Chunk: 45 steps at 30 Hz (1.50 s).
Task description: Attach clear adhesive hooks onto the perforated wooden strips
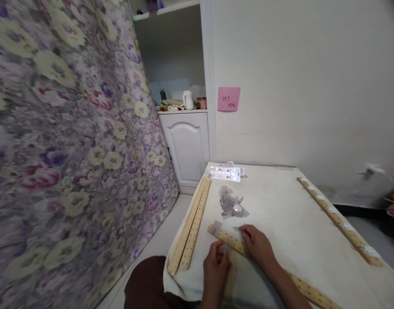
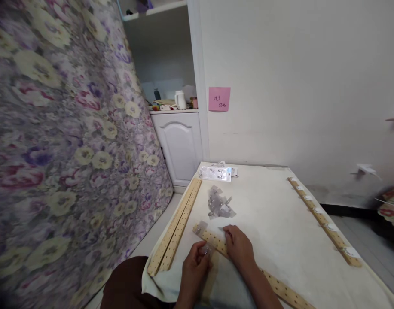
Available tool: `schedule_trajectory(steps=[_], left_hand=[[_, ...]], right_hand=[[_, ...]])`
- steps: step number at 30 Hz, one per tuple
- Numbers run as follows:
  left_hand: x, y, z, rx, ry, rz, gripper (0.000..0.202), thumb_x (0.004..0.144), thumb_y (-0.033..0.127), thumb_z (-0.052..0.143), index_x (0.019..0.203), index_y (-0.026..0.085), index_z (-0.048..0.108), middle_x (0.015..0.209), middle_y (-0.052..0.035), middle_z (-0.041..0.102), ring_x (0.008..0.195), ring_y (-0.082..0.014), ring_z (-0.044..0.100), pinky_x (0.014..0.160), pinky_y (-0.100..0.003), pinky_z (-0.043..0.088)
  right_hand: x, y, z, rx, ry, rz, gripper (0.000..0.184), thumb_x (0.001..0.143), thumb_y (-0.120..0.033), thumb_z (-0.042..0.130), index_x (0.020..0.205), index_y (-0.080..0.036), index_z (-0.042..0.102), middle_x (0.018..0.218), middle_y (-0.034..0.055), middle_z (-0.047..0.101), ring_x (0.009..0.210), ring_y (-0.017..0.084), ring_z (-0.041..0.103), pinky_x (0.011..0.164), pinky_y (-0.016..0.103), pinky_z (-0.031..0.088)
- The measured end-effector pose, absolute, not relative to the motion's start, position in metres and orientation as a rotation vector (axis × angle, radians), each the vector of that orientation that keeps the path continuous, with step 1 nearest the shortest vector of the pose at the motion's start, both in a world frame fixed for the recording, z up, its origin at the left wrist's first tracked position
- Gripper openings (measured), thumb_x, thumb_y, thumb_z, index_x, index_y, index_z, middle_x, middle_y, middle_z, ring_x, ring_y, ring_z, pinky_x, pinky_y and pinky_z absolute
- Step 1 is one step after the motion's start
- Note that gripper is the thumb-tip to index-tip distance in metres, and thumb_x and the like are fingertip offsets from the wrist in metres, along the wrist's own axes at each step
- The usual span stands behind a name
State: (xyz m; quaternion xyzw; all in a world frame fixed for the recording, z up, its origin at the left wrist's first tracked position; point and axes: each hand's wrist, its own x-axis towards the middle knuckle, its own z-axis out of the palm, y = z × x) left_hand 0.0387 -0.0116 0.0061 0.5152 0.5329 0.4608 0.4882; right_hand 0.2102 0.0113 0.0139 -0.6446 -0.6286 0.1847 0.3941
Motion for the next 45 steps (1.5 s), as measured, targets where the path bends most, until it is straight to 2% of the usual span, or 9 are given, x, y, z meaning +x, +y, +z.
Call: schedule_trajectory(steps=[4, 6, 13, 17, 22, 29, 35, 39, 45], left_hand=[[0.038, -0.012, 0.007, 1.280, 1.317, 1.111, 0.029, 0.075, 0.030, 0.055, 0.102, 0.018, 0.055, 0.061, 0.0049, 0.057, 0.054, -0.0135, 0.056, 0.052, -0.022, 0.042], [0.038, -0.012, 0.007, 1.294, 1.317, 1.109, 0.029, 0.075, 0.030, 0.055, 0.102, 0.019, 0.055, 0.063, 0.0046, 0.058, 0.055, -0.0136, 0.057, 0.052, -0.023, 0.042], [0.041, -0.007, 0.001, 1.239, 1.270, 1.133, 0.034, 0.075, 0.038, 0.059, 0.102, 0.018, 0.054, 0.062, 0.0041, 0.058, 0.053, -0.0130, 0.055, 0.050, -0.022, 0.040], [0.043, -0.004, 0.004, 1.236, 1.247, 1.143, 0.037, 0.075, 0.043, 0.062, 0.102, 0.018, 0.054, 0.060, 0.0041, 0.058, 0.053, -0.0135, 0.055, 0.050, -0.023, 0.041], [0.044, -0.001, 0.004, 1.188, 1.255, 1.183, 0.039, 0.076, 0.043, 0.060, 0.105, 0.018, 0.053, 0.060, 0.0051, 0.056, 0.052, -0.0129, 0.054, 0.049, -0.022, 0.041], [0.043, -0.004, 0.007, 1.239, 1.330, 1.163, 0.041, 0.075, 0.045, 0.060, 0.105, 0.018, 0.055, 0.059, 0.0042, 0.057, 0.050, -0.0136, 0.054, 0.048, -0.022, 0.040], [0.045, -0.003, 0.005, 1.263, 1.333, 1.141, 0.036, 0.078, 0.042, 0.057, 0.106, 0.019, 0.054, 0.057, 0.0047, 0.056, 0.050, -0.0134, 0.053, 0.048, -0.022, 0.040], [0.044, -0.002, 0.005, 1.318, 1.354, 1.111, 0.031, 0.079, 0.038, 0.055, 0.104, 0.019, 0.053, 0.058, 0.0041, 0.057, 0.051, -0.0136, 0.054, 0.049, -0.022, 0.040], [0.044, -0.003, 0.006, 1.366, 1.395, 1.096, 0.027, 0.081, 0.034, 0.052, 0.104, 0.020, 0.053, 0.059, 0.0034, 0.058, 0.053, -0.0148, 0.056, 0.051, -0.023, 0.041]], right_hand=[[0.218, 0.005, 0.011, -1.669, -1.463, 0.409, 0.038, 0.080, -0.027, 0.044, 0.114, -0.020, 0.059, 0.110, 0.0075, 0.064, 0.092, 0.021, 0.062, 0.084, 0.035, 0.048], [0.221, 0.003, 0.010, -1.647, -1.404, 0.399, 0.039, 0.081, -0.028, 0.043, 0.116, -0.018, 0.057, 0.112, 0.0088, 0.063, 0.092, 0.021, 0.062, 0.085, 0.036, 0.049], [0.205, 0.007, 0.014, -1.447, -1.447, 0.693, 0.025, 0.079, -0.032, 0.049, 0.095, -0.019, 0.065, 0.085, 0.0054, 0.070, 0.072, 0.019, 0.065, 0.067, 0.031, 0.052], [0.190, 0.015, 0.014, -1.467, -1.501, 0.730, 0.025, 0.077, -0.029, 0.050, 0.095, -0.020, 0.065, 0.082, 0.0043, 0.070, 0.065, 0.018, 0.064, 0.063, 0.030, 0.051], [0.189, 0.023, 0.009, -1.557, -1.598, 0.549, 0.025, 0.077, -0.021, 0.046, 0.094, -0.019, 0.065, 0.091, 0.0070, 0.069, 0.086, 0.021, 0.064, 0.079, 0.032, 0.048], [0.210, 0.017, 0.016, -1.653, -1.574, 0.317, 0.028, 0.080, -0.022, 0.042, 0.100, -0.020, 0.062, 0.104, 0.0084, 0.064, 0.094, 0.021, 0.060, 0.082, 0.033, 0.047], [0.196, 0.019, 0.016, -1.547, -1.581, 0.584, 0.025, 0.078, -0.025, 0.047, 0.097, -0.020, 0.063, 0.093, 0.0060, 0.068, 0.076, 0.019, 0.062, 0.073, 0.031, 0.048], [0.187, 0.030, 0.010, -1.573, -1.605, 0.747, 0.025, 0.074, -0.023, 0.050, 0.096, -0.022, 0.064, 0.086, 0.0032, 0.069, 0.075, 0.019, 0.064, 0.071, 0.030, 0.047], [0.183, 0.036, 0.011, -1.652, -1.694, 0.645, 0.020, 0.074, -0.019, 0.049, 0.088, -0.023, 0.063, 0.084, 0.0017, 0.068, 0.077, 0.018, 0.062, 0.070, 0.028, 0.044]])
